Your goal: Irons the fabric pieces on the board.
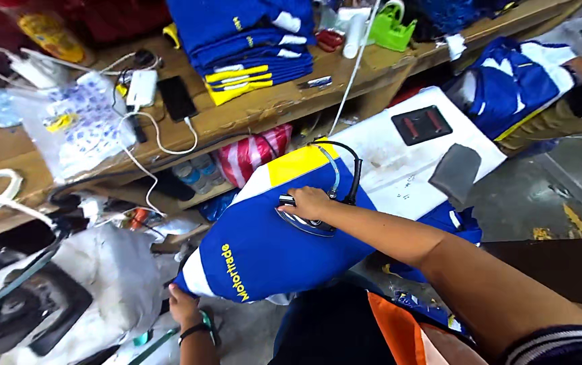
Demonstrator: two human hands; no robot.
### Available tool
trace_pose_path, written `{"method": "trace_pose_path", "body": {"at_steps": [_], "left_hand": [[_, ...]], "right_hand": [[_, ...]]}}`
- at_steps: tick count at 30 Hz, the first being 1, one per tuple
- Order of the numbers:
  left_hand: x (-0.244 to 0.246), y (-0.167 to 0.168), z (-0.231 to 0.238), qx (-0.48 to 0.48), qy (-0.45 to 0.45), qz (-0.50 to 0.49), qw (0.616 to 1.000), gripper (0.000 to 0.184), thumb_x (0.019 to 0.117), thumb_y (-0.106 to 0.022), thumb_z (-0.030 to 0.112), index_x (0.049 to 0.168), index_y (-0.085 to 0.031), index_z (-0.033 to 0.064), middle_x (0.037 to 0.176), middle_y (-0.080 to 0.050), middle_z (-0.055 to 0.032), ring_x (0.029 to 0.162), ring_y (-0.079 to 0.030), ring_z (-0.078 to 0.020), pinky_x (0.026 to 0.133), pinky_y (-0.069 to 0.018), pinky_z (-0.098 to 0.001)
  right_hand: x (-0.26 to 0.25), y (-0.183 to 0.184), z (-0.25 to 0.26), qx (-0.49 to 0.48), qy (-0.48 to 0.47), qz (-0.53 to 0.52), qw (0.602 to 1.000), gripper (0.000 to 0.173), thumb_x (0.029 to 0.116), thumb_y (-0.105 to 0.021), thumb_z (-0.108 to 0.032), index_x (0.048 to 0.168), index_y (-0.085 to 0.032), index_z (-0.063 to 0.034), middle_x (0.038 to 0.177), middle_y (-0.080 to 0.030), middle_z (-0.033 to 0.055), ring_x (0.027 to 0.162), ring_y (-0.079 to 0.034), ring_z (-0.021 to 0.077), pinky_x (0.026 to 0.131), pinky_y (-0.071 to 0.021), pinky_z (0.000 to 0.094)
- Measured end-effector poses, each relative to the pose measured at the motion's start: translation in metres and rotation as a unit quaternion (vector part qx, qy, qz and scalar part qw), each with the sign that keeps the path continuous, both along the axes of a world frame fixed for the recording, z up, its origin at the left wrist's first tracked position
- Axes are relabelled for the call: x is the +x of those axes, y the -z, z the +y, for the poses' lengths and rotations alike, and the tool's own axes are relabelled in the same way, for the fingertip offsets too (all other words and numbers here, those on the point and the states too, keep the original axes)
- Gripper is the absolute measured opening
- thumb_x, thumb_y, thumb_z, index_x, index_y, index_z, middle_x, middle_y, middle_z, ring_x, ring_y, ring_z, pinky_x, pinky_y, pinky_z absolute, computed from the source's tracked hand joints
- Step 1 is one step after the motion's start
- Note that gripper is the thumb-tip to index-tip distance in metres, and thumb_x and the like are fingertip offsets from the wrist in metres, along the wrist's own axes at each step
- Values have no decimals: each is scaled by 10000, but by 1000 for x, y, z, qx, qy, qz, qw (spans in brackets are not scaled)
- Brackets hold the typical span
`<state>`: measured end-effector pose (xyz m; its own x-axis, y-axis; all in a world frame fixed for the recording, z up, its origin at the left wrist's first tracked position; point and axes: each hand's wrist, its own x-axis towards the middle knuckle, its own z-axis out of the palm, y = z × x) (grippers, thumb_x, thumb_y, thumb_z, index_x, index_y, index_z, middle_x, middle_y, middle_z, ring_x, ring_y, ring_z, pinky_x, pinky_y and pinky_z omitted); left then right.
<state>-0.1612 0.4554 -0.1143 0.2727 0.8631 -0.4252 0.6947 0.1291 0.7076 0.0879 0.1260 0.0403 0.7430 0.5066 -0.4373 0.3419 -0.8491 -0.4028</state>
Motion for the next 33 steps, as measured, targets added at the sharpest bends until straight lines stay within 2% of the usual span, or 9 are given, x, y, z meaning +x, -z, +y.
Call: {"method": "trace_pose_path", "body": {"at_steps": [5, 8, 12, 16, 25, 27, 28, 30, 33], "left_hand": [[4, -5, -8, 8, -30, 21, 999, 733, 1110, -214, 537, 1483, -452, -48, 1454, -511, -314, 1348, -519, -410, 1085, -415, -599], [5, -11, -16, -8, -49, 49, 998, 723, 1115, -205, 523, 1500, -422, -48, 1507, -455, -315, 1402, -462, -426, 1094, -392, -640], [4, -21, -35, -36, -72, 29, 996, 655, 1127, -224, 469, 1543, -354, -19, 1550, -412, -293, 1412, -448, -424, 1083, -398, -646], [4, -27, -54, -69, -108, -19, 992, 627, 1128, -244, 462, 1581, -295, 30, 1586, -376, -262, 1415, -453, -401, 1089, -418, -607], [8, -30, -53, -88, -118, -50, 988, 563, 1139, -260, 398, 1529, -385, 12, 1529, -449, -252, 1347, -520, -357, 1055, -454, -540], [8, -28, -46, -85, -128, -58, 986, 557, 1134, -294, 395, 1491, -421, -14, 1470, -494, -267, 1278, -562, -352, 1024, -478, -517], [7, -26, -43, -80, -123, -53, 988, 556, 1132, -313, 393, 1475, -435, -27, 1438, -517, -281, 1246, -583, -360, 1011, -493, -514], [2, -27, -37, -64, -82, -22, 994, 559, 1131, -328, 385, 1455, -450, -53, 1384, -545, -319, 1205, -605, -401, 1005, -498, -539], [-10, -31, -29, -38, 20, 19, 999, 521, 1131, -349, 329, 1396, -506, -92, 1304, -592, -355, 1184, -619, -465, 1012, -484, -611]], "right_hand": [[3, 8, -90, -1, -155, 20, 988, 566, 997, -563, -601, 1210, -658, -85, 940, -702, 167, 932, -688, 370, 805, -526, 595], [10, 9, -129, -8, -179, -9, 984, 549, 998, -556, -601, 1190, -666, -98, 867, -703, 155, 865, -698, 366, 763, -529, 582], [55, 6, -147, -13, -101, -28, 994, 550, 1003, -571, -578, 1271, -657, -104, 957, -719, 202, 929, -703, 423, 785, -534, 631], [97, 8, -170, -8, -39, -48, 998, 592, 992, -572, -604, 1271, -661, -90, 985, -716, 233, 953, -695, 462, 779, -525, 667], [163, 15, -273, -52, 144, -97, 983, 661, 1001, -564, -593, 1263, -626, 10, 1092, -653, 380, 1052, -625, 598, 828, -448, 784], [159, 13, -279, -60, 151, -160, 974, 700, 991, -583, -589, 1363, -571, 5, 1205, -610, 414, 1113, -588, 638, 855, -430, 810], [149, 11, -276, -49, 144, -207, 967, 733, 991, -609, -550, 1460, -497, 2, 1344, -531, 421, 1207, -523, 654, 914, -403, 820], [116, 15, -267, 10, 102, -312, 944, 745, 997, -608, -471, 1537, -402, -2, 1474, -419, 401, 1341, -391, 647, 1023, -320, 805], [45, 67, -251, 16, 112, -335, 936, 667, 991, -518, -495, 1449, -537, -11, 1475, -462, 359, 1354, -418, 600, 1051, -331, 757]]}}
